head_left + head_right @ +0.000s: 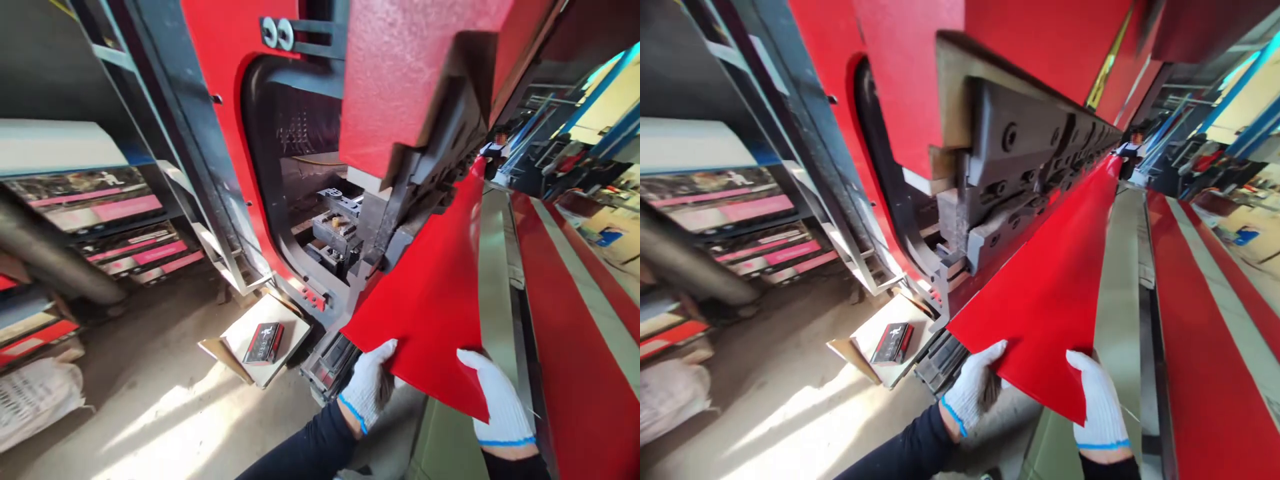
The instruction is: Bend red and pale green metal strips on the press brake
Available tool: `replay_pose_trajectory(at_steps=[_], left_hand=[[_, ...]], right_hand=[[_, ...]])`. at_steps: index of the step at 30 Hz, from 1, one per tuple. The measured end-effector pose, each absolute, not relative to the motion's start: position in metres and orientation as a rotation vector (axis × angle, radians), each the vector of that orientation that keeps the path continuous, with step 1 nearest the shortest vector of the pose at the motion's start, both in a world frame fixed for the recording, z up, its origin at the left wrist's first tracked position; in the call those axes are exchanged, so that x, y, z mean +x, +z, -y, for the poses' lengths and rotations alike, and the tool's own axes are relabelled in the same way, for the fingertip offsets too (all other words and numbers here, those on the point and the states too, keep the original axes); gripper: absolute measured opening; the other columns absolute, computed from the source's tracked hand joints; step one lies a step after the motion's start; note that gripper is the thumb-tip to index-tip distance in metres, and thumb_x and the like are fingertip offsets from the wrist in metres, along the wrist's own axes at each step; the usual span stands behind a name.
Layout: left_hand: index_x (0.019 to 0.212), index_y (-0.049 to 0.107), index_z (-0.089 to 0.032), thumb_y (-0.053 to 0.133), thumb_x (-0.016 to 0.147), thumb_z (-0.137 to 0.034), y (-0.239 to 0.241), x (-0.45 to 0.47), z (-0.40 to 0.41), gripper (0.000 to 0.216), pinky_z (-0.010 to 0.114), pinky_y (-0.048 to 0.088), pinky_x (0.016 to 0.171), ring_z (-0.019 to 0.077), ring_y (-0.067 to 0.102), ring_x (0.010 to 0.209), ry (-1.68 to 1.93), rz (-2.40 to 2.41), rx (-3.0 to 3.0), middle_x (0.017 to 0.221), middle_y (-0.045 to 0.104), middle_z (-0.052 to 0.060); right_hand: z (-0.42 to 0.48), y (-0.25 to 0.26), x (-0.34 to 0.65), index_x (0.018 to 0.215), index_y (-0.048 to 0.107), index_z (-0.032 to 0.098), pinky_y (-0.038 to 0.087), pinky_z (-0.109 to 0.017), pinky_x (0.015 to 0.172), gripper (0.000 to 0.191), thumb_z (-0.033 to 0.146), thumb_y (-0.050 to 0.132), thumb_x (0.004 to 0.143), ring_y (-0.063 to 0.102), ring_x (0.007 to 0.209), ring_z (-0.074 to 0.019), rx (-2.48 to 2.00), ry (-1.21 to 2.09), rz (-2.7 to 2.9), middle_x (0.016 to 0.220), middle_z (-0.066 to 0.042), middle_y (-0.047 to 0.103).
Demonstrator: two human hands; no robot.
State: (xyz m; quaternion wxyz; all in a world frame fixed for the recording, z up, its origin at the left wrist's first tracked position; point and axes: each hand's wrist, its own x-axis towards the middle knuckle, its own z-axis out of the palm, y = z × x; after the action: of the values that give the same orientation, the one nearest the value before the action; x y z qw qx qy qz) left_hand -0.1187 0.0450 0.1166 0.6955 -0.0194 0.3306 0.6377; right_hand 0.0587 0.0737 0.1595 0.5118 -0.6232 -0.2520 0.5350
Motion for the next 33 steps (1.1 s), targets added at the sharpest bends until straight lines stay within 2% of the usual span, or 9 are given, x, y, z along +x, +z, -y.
replay_pose_trajectory(at_steps=[5,11,16,20,23,26,29,31,33], left_hand=[[0.101,0.071,-0.016,0.089,0.074,-0.034,0.104,-0.110,-0.052,0.037,0.026,0.047,0.042,0.0170,0.068,0.055,1.567,-0.667,0.033,0.086,0.079,0.005],[0.104,0.073,-0.017,0.090,0.071,-0.025,0.106,-0.115,-0.048,0.038,0.028,0.060,0.061,0.0209,0.076,0.077,1.584,-0.711,0.034,0.098,0.082,0.007],[0.116,0.069,-0.018,0.088,0.076,-0.027,0.107,-0.120,-0.049,0.045,0.030,0.064,0.058,0.0229,0.078,0.075,1.528,-0.760,0.049,0.101,0.083,0.006],[0.130,0.067,-0.023,0.083,0.087,-0.040,0.126,-0.119,-0.044,0.050,0.034,0.068,0.079,0.0258,0.081,0.095,1.494,-0.648,0.133,0.116,0.082,0.009],[0.137,0.066,-0.025,0.081,0.089,-0.043,0.139,-0.120,-0.037,0.053,0.037,0.068,0.089,0.0272,0.079,0.106,1.464,-0.601,0.200,0.123,0.080,0.008],[0.135,0.068,-0.025,0.083,0.088,-0.040,0.143,-0.121,-0.037,0.052,0.036,0.068,0.087,0.0270,0.079,0.106,1.474,-0.619,0.247,0.124,0.080,0.008],[0.128,0.071,-0.022,0.082,0.088,-0.040,0.140,-0.120,-0.042,0.046,0.033,0.068,0.078,0.0277,0.079,0.104,1.457,-0.597,0.264,0.125,0.079,0.011],[0.129,0.071,-0.020,0.086,0.083,-0.036,0.134,-0.119,-0.045,0.052,0.031,0.067,0.071,0.0288,0.079,0.102,1.481,-0.607,0.257,0.128,0.078,0.013],[0.135,0.068,-0.020,0.091,0.077,-0.029,0.122,-0.118,-0.048,0.063,0.033,0.067,0.071,0.0295,0.079,0.100,1.527,-0.605,0.221,0.129,0.078,0.013]], right_hand=[[-0.072,0.152,0.062,0.107,0.075,0.029,0.066,-0.053,0.088,0.053,0.049,0.087,0.060,0.076,0.104,-0.0372,-1.543,1.365,0.599,0.107,-0.009,0.082],[-0.073,0.155,0.047,0.114,0.073,0.029,0.068,-0.051,0.083,0.060,0.044,0.089,0.058,0.079,0.098,-0.0354,-1.389,1.362,0.571,0.104,-0.005,0.083],[-0.080,0.155,0.043,0.112,0.075,0.025,0.068,-0.052,0.082,0.055,0.043,0.087,0.061,0.079,0.096,-0.0356,-1.291,1.430,0.518,0.107,-0.008,0.083],[-0.076,0.161,0.047,0.109,0.077,0.026,0.066,-0.050,0.092,0.048,0.045,0.087,0.067,0.079,0.102,-0.0338,-1.233,1.398,0.524,0.107,-0.007,0.083],[-0.072,0.158,0.051,0.114,0.077,0.025,0.066,-0.050,0.093,0.050,0.050,0.086,0.071,0.078,0.106,-0.0340,-1.223,1.459,0.492,0.111,-0.007,0.083],[-0.071,0.152,0.056,0.110,0.078,0.025,0.068,-0.053,0.087,0.050,0.050,0.088,0.068,0.078,0.107,-0.0371,-1.319,1.491,0.437,0.109,-0.008,0.083],[-0.069,0.152,0.060,0.104,0.080,0.026,0.069,-0.050,0.085,0.044,0.045,0.090,0.065,0.077,0.110,-0.0373,-1.400,1.395,0.573,0.107,-0.007,0.083],[-0.068,0.155,0.060,0.111,0.079,0.029,0.068,-0.045,0.090,0.050,0.041,0.090,0.064,0.075,0.116,-0.0338,-1.364,1.320,0.663,0.114,-0.004,0.082],[-0.068,0.155,0.059,0.124,0.075,0.032,0.067,-0.042,0.094,0.063,0.041,0.091,0.064,0.073,0.121,-0.0312,-1.324,1.283,0.698,0.122,-0.001,0.080]])
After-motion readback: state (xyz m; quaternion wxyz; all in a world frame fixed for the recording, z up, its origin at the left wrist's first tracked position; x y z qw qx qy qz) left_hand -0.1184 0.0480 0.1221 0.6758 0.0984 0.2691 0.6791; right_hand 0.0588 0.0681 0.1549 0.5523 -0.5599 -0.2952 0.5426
